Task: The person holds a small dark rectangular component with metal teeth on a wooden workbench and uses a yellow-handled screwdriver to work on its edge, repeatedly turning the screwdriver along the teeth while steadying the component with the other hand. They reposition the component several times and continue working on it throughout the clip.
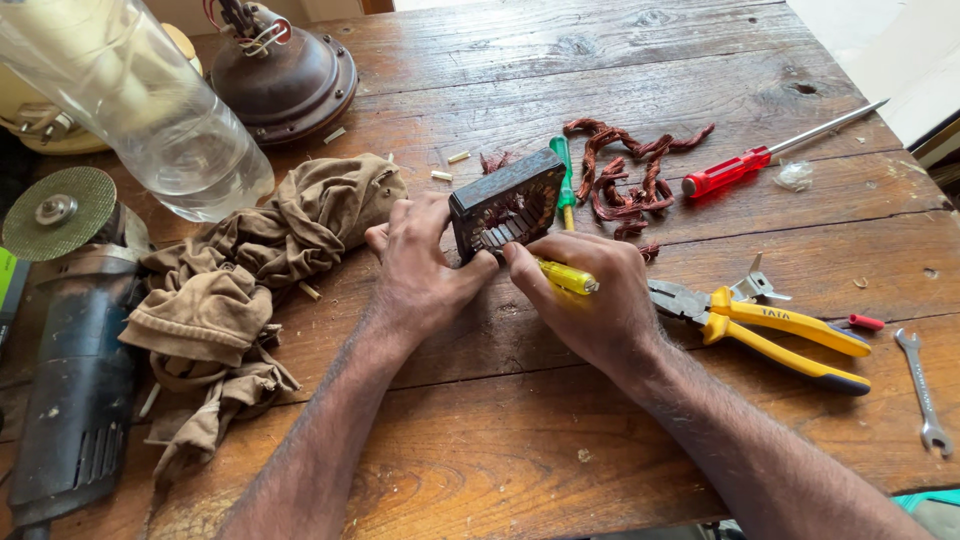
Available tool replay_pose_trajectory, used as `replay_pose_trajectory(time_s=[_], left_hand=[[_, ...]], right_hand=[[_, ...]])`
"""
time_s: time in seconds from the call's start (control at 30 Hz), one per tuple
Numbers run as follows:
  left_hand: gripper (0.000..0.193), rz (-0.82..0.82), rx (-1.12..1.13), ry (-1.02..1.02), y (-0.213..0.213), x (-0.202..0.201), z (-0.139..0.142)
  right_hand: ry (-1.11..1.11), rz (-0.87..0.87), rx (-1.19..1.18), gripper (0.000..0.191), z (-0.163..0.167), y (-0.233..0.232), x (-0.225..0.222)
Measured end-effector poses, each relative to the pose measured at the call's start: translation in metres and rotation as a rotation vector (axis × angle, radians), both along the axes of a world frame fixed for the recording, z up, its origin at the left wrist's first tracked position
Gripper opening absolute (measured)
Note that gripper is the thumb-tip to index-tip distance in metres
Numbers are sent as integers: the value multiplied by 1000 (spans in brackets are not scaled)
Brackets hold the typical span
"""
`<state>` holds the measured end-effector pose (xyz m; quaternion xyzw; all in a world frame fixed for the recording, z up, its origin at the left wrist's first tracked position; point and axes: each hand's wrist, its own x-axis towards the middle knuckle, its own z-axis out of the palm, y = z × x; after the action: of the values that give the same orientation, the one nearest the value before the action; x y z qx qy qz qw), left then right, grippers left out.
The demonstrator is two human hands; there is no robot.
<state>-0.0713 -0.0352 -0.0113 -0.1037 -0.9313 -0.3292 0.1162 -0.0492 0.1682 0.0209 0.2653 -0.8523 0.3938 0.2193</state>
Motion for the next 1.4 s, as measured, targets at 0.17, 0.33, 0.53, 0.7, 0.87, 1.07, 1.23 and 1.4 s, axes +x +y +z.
replay_pose_trajectory(time_s=[0.17,0.33,0.53,0.7,0.87,1.07,1.23,1.4], left_hand=[[75,0,119,80,6,1,0],[98,-33,113,226,11,7,3],[101,-22,70,243,11,5,1],[99,-22,93,355,14,1,-6],[95,-27,96,339,12,0,-7],[90,-28,69,318,11,4,0],[86,-3,56,239,12,4,0],[62,36,97,309,13,-4,-6]], right_hand=[[-53,-20,48,20,2,0,0],[11,-11,45,19,1,1,0],[-27,-51,32,20,0,0,-1],[-5,-45,19,20,0,0,-1],[-54,-93,52,22,-1,0,-1],[-22,-71,33,21,0,0,-1],[-51,-67,41,20,-1,0,-1],[-51,-57,51,19,-1,0,-2]])
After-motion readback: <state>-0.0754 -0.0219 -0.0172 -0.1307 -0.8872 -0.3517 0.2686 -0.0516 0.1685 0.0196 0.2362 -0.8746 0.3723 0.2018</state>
